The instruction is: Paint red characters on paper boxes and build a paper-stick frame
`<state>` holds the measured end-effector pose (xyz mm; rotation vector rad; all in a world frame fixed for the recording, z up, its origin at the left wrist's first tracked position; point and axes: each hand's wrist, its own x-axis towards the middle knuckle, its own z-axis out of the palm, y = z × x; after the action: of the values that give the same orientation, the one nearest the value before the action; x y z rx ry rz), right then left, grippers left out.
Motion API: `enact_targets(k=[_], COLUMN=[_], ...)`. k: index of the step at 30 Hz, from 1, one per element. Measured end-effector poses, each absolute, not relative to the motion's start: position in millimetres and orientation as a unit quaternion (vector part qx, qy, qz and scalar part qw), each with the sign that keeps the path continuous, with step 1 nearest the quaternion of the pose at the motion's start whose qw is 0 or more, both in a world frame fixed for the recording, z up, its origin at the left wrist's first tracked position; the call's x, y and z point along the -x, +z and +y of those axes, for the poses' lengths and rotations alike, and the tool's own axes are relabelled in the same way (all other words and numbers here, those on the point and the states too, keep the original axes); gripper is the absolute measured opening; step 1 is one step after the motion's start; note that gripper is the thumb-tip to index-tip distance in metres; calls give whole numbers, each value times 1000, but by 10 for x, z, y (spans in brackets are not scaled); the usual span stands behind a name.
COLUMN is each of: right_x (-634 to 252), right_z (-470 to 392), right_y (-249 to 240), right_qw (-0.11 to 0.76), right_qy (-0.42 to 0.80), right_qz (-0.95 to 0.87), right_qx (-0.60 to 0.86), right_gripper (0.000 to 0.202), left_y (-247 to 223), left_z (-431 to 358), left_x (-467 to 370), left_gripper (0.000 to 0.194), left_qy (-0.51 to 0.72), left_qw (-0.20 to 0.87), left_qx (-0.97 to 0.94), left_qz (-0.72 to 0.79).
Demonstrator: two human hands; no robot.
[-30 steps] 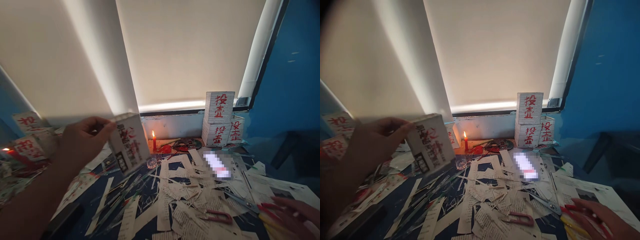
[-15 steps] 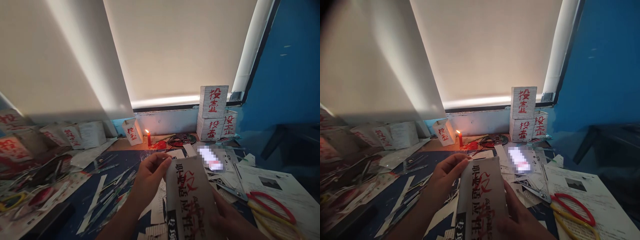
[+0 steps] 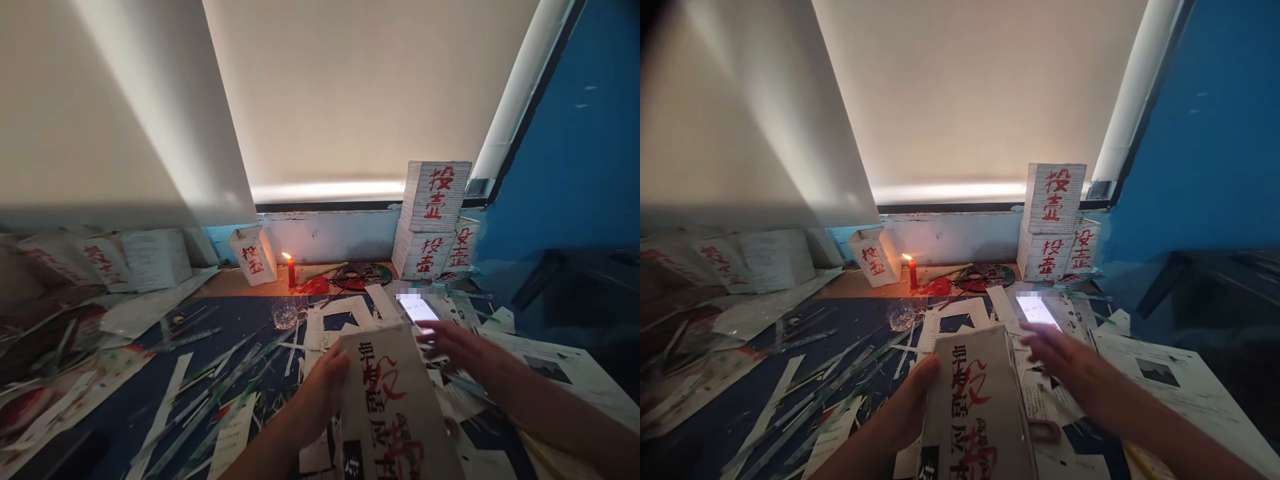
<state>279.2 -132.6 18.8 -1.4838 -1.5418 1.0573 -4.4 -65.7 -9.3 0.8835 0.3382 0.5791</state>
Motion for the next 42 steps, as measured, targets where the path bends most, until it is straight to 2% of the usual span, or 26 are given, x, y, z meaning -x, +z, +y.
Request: enact_targets(k=[2, 4, 11, 14, 21, 26, 30, 36, 42], right_x=[-2829, -2739, -2054, -1931, -1982, -2046, -2231, -2577, -2561], right_z=[-940, -510, 668, 923, 1163, 1079, 893, 530, 400], right_y=[319, 375, -14, -168, -304, -200, 69, 285, 7], right_qw=[328, 242, 117, 73, 43, 114, 251, 455, 500], right_qy=[206, 58, 13, -5, -24, -38, -58, -46, 46], right_qz=[-670, -756, -827, -835, -846, -846, -802, -671, -646], right_qx=[633, 606, 549, 546, 531, 519, 539, 583, 575], right_gripper=[41, 35, 23, 27, 31, 28, 16, 20, 25], left_y=[-110, -104, -131, -187, -161, -127, -184, -207, -160], left_z=[-654, -648, -570, -504, -455, -505, -496, -493, -520], left_x=[41, 33, 18, 34, 58, 47, 42, 52, 55], left_gripper=[68, 67, 72, 72, 77, 72, 71, 67, 71], left_qy=[284, 297, 302, 304, 308, 295, 279, 266, 268], left_qw=[851, 849, 857, 866, 877, 873, 871, 860, 851], left_qx=[-418, -418, -392, -367, -341, -372, -392, -414, -424], left_qz=[141, 132, 143, 153, 141, 112, 103, 137, 154])
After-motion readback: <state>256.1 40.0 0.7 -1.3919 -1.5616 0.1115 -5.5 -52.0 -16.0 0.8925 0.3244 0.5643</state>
